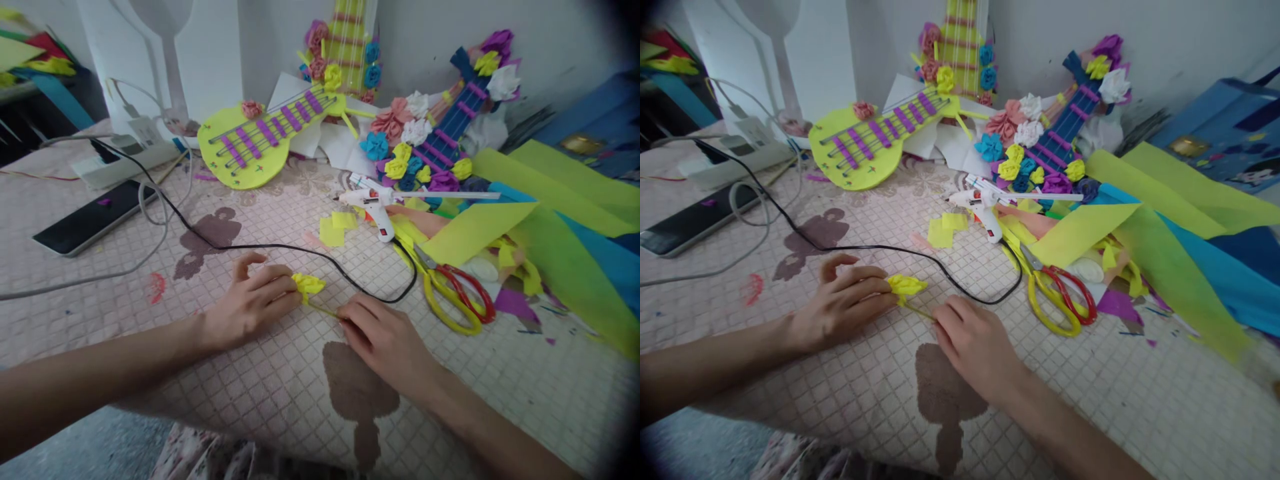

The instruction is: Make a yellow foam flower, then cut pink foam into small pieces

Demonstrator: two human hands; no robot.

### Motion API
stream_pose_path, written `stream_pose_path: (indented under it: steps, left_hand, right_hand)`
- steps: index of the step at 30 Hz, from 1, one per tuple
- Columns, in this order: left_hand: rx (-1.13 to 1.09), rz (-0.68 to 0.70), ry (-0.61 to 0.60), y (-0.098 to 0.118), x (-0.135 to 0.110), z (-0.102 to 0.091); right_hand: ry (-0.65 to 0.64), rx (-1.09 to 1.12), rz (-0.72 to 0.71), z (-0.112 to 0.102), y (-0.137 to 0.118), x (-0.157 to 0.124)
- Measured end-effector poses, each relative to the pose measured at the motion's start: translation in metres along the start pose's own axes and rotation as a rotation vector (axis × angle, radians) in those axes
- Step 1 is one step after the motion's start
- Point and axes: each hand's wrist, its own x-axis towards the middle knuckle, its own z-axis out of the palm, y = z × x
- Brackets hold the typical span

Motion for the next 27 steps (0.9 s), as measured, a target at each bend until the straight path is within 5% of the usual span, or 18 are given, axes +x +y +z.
stream_pose_path:
  steps: [6,12,27]
  left_hand:
    - [-0.012,-0.020,0.010,-0.001,-0.001,0.001]
    - [-0.027,-0.007,-0.005,-0.002,-0.001,-0.005]
    - [-0.089,-0.024,0.043,-0.013,-0.026,-0.013]
  right_hand:
    - [0.017,-0.027,-0.010,-0.014,0.019,-0.019]
    - [0.245,-0.245,0.234,-0.031,0.052,-0.031]
    - [0.264,-0.456,0.528,-0.035,0.085,-0.039]
